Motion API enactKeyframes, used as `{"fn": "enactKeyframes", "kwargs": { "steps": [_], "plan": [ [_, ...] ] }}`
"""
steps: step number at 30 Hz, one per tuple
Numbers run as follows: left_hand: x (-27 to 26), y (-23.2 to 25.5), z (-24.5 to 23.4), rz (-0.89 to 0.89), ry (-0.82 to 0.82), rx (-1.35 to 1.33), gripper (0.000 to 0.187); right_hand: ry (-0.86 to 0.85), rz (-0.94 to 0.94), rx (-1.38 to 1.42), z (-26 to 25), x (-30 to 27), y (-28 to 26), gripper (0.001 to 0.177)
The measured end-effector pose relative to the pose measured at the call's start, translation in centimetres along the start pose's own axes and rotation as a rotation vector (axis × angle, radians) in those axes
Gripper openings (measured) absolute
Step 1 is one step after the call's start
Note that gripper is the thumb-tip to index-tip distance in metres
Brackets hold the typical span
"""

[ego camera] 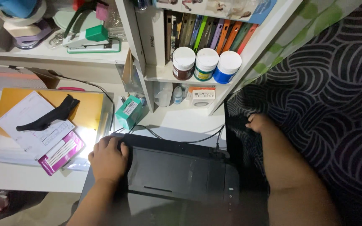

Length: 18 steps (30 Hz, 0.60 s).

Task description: The person organizes a cluttered desk area by moving a printer, handling papers, and rearranging small items on shelves. They also plug in a power cable and tidy the workspace.

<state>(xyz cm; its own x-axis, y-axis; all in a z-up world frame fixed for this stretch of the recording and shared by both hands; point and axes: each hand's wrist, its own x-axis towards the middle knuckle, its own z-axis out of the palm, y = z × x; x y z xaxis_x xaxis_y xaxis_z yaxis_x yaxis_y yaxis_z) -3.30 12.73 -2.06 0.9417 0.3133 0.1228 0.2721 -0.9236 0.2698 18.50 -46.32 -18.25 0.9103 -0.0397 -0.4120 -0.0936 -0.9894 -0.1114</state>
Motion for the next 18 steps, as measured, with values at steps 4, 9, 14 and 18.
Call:
{"fn": "enactKeyframes", "kwargs": {
  "steps": [4,9,14,18],
  "plan": [
    [0.2,-0.1,0.4,0.013,0.023,-0.001,0.031,0.001,0.312,1.118,-2.2,-0.9,-2.1,0.056],
    [0.0,-0.1,0.2,0.004,0.014,-0.025,0.030,0.229,0.107,0.734,-4.9,-1.4,-5.8,0.042],
    [0.4,0.2,-0.3,0.003,-0.010,-0.011,0.033,0.804,-0.012,0.465,-5.4,-3.5,-8.0,0.033],
    [0.3,-0.1,-0.4,-0.019,-0.016,-0.094,0.036,1.039,-0.186,0.308,-9.1,-10.0,-12.1,0.019]
  ]
}}
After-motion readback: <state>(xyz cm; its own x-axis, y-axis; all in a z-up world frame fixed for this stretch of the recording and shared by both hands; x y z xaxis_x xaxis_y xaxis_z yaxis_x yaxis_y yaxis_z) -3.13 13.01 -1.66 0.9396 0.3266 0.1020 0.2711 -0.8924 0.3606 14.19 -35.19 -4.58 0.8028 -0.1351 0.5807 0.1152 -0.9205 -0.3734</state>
